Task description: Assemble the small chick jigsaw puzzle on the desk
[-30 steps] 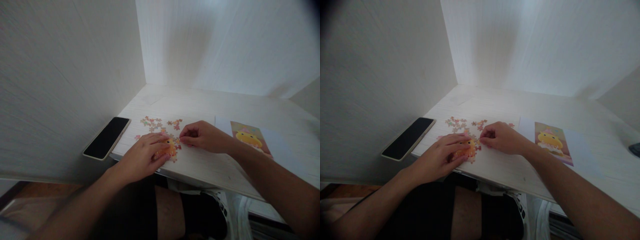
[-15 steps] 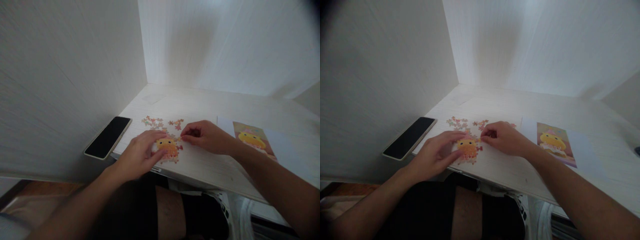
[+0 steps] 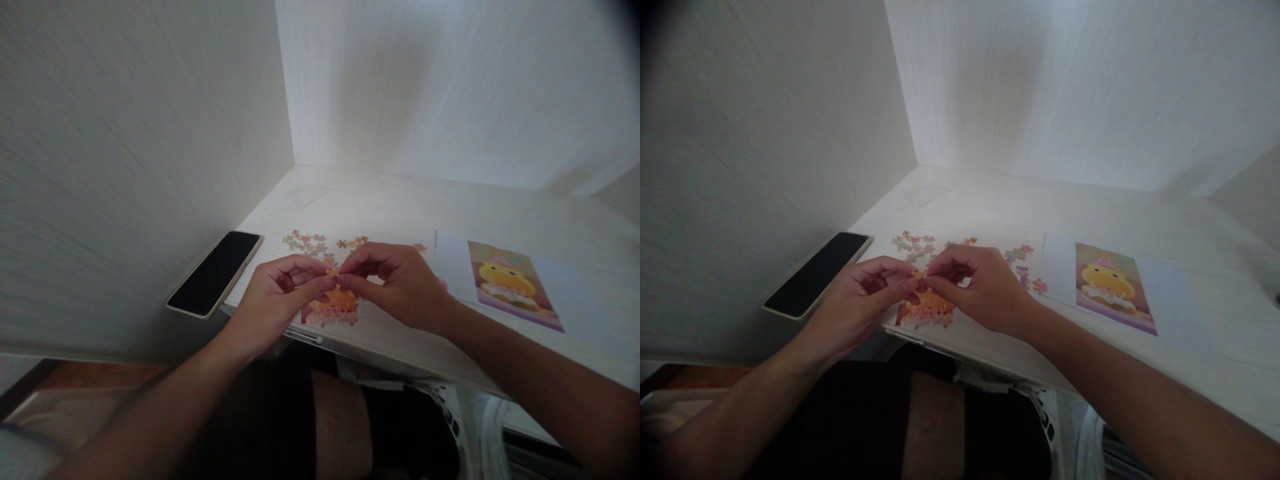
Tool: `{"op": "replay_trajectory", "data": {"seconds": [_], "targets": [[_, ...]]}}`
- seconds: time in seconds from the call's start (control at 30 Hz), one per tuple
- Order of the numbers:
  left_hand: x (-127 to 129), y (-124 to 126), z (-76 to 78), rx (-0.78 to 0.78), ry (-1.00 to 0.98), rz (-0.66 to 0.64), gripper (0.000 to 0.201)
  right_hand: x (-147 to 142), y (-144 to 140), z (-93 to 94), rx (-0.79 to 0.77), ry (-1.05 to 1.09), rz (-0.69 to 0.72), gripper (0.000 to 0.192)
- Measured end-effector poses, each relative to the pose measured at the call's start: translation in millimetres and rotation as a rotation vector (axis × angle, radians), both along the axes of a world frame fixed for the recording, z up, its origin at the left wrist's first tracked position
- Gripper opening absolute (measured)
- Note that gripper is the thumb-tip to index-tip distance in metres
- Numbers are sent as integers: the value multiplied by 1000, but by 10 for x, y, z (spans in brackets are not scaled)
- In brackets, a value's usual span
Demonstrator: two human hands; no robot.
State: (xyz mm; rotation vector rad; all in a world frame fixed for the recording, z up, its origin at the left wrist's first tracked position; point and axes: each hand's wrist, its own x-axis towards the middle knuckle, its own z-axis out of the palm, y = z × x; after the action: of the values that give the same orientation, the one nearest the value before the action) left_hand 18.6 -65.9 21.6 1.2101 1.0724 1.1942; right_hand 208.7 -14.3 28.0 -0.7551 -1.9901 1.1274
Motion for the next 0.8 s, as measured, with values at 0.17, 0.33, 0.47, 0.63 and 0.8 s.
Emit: {"op": "replay_trajectory", "data": {"seconds": [0.17, 0.33, 0.47, 0.63, 0.8], "targets": [[-96, 38, 29, -9, 102, -6, 21, 39, 25, 1, 254, -150, -8, 11], [-337, 84, 111, 105, 515, -82, 18, 124, 26, 3, 480, -372, 110, 21], [-412, 66, 90, 121, 648, -152, 21, 142, 13, -26, 507, -501, 191, 33], [-406, 42, 22, 204, 767, -133, 17, 132, 19, -36, 501, -528, 214, 35], [-418, 58, -17, 370, 923, -121, 16, 136, 19, -31, 493, -525, 218, 32]]}}
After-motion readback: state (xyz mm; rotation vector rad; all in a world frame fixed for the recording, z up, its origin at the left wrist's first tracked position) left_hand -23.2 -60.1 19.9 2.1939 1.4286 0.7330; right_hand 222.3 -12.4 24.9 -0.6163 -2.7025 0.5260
